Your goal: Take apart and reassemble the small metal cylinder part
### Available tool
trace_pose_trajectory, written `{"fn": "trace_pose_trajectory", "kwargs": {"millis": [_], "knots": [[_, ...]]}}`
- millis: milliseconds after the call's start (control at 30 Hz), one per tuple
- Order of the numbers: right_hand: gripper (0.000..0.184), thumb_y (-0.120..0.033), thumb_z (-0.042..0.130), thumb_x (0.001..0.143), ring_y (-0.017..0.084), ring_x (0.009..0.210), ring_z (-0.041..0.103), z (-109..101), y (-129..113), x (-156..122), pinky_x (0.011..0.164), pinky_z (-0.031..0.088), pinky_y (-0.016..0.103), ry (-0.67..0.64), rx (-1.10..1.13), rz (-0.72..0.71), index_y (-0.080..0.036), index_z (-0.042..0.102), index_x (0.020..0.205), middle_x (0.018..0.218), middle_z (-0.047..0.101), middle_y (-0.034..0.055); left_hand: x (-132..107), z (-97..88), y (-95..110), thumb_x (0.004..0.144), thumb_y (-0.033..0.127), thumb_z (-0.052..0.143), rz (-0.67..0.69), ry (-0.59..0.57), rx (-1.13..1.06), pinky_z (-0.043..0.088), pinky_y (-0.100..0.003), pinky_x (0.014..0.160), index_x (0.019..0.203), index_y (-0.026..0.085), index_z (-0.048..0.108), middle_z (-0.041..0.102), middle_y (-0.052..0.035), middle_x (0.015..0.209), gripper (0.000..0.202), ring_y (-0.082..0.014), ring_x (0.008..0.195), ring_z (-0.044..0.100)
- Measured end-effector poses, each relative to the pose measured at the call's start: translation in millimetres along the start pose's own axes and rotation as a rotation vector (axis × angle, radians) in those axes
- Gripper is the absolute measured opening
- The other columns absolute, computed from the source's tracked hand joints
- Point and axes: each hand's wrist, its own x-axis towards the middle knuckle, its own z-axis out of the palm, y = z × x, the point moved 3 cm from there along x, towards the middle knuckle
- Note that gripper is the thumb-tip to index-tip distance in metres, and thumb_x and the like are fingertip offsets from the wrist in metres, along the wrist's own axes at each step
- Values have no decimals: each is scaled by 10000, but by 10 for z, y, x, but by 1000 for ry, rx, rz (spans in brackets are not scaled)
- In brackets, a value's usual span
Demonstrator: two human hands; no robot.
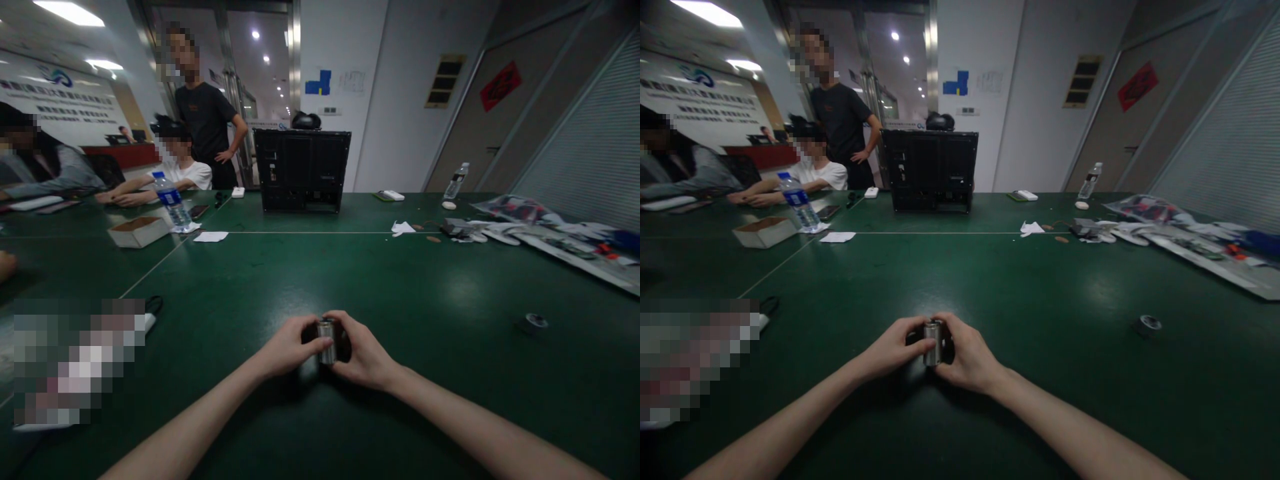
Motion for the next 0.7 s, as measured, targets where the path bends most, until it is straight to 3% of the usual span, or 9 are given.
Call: {"fn": "trace_pose_trajectory", "kwargs": {"millis": [433, 700], "knots": [[661, -158, 635, 642, 197, 964, 568, -8, 24, -8, 857, 461, 318, 1, -30, -34, -174, 397, 1258, 1137, 559, 86, 1, -11, 13, 888, 465, 457, 28, -38, -94, 424, -270, 751, 1014, 116, 600, 643, -66, 954, 398, -198, 838, 564], [670, -173, 651, 621, 206, 978, 565, -21, 8, -4, 871, 452, 330, 7, -38, -9, -182, 408, 1244, 1139, 559, 82, -27, -27, 75, 909, 459, 413, 40, -19, 60, 411, -294, 762, 1049, 139, 591, 643, -68, 967, 392, -205, 845, 556]]}}
